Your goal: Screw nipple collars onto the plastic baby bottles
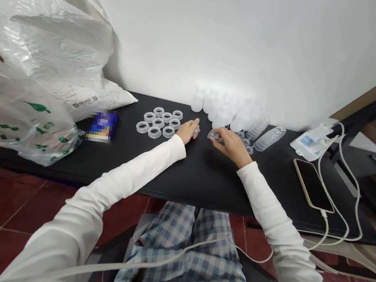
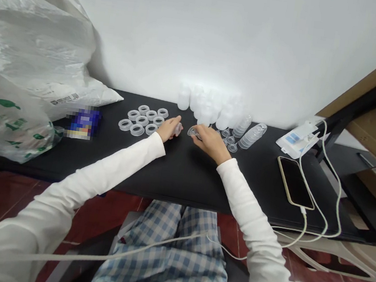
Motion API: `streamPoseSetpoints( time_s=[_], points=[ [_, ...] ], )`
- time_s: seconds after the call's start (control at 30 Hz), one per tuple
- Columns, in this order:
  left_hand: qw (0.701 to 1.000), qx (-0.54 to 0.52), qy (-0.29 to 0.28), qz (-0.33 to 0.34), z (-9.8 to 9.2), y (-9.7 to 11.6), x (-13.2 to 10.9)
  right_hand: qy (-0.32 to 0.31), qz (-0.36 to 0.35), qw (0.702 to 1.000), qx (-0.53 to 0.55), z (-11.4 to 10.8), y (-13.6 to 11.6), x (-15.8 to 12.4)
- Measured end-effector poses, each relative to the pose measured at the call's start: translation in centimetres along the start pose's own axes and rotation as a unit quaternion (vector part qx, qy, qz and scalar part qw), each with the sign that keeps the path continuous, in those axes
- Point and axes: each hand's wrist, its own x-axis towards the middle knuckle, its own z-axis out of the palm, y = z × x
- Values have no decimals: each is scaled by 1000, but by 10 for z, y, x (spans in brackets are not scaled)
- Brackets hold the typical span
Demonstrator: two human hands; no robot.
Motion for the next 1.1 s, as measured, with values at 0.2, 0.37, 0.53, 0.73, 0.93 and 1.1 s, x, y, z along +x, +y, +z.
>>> streamPoseSetpoints(
  time_s=[0.2, 0.37, 0.53, 0.73, 0.93, 1.1],
  points=[
    [939, 302, -26, 161, -3, 8, -13, -93, 45, 994, -33, -25, 18, -8],
    [844, 503, -52, 180, 1, 13, -22, -122, 59, 983, -120, -21, 20, -18],
    [801, 575, -8, 170, -2, 14, -22, -99, 60, 976, -184, -18, 9, -20],
    [814, 563, 43, 138, -9, 10, -21, -44, -43, 994, -88, -4, -25, 0],
    [848, 498, 109, 143, -16, 1, -16, -113, 41, 992, 41, 38, -37, 7],
    [837, 517, 107, 146, -15, 3, -16, -128, 110, 984, 52, 42, -31, 17]
  ],
)
